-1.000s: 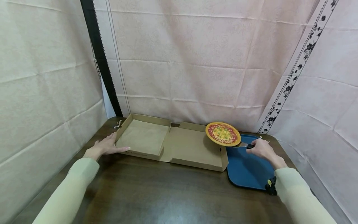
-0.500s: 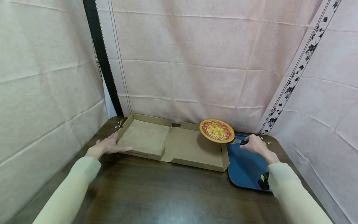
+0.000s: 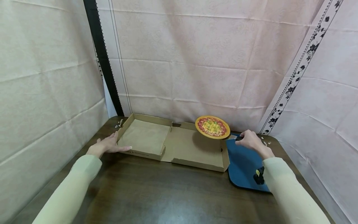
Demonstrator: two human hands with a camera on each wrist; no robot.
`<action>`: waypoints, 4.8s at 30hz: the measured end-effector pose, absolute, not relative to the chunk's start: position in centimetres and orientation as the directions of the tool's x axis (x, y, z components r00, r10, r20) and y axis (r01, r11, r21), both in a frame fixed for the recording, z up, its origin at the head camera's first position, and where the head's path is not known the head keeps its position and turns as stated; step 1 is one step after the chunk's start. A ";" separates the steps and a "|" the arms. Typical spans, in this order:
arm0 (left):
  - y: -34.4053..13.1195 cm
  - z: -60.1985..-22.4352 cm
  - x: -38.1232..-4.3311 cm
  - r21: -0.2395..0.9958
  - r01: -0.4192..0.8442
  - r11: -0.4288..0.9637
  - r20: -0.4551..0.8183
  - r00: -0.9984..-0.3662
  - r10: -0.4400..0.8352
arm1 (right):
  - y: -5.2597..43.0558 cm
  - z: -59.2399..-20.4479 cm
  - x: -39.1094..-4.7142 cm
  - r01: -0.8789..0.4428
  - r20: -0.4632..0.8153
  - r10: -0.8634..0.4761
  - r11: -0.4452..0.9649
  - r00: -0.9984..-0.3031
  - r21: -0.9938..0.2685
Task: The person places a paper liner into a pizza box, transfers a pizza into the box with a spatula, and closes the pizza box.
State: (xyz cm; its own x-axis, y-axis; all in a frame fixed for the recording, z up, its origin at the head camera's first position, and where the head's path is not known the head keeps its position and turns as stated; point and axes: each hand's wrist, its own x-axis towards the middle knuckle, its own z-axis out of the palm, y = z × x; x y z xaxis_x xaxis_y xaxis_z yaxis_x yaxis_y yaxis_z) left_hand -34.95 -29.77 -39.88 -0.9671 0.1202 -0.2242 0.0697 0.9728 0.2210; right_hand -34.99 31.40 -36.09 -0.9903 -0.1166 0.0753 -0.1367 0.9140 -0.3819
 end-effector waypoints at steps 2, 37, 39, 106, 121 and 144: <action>-29.7 -39.8 -34.9 0.220 0.066 0.973 -0.230 -0.966 0.117 | 31.1 -36.0 -35.2 -0.134 0.066 -0.118 0.912 -0.991 -0.387; -28.6 -39.2 -34.2 0.253 0.028 0.967 -0.285 -0.953 0.102 | 25.7 -36.2 -37.4 -0.172 0.067 -0.158 0.893 -0.985 -0.416; -28.7 -39.2 -34.2 0.251 0.026 0.968 -0.284 -0.954 0.099 | 25.4 -36.0 -37.5 -0.180 0.071 -0.165 0.893 -0.984 -0.413; -28.8 -39.0 -34.5 0.233 0.024 0.972 -0.271 -0.958 0.088 | 9.4 -37.2 -39.5 -0.292 0.047 -0.313 0.808 -0.949 -0.511; -28.5 -38.9 -34.8 0.238 -0.004 0.971 -0.296 -0.953 0.069 | 6.3 -38.1 -39.5 -0.327 0.050 -0.350 0.804 -0.935 -0.496; -28.3 -38.6 -34.4 0.254 -0.028 0.967 -0.316 -0.947 0.056 | 3.0 -38.7 -39.1 -0.353 0.062 -0.367 0.816 -0.928 -0.458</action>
State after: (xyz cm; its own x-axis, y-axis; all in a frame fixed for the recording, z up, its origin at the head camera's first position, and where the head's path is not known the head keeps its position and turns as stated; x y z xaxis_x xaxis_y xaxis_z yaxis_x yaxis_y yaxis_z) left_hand -34.42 -28.31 -38.61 -0.9471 0.0558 -0.3162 -0.0279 0.9668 0.2541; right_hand -39.14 2.95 -38.70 -0.9282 -0.3669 0.0623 -0.3532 0.8156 -0.4583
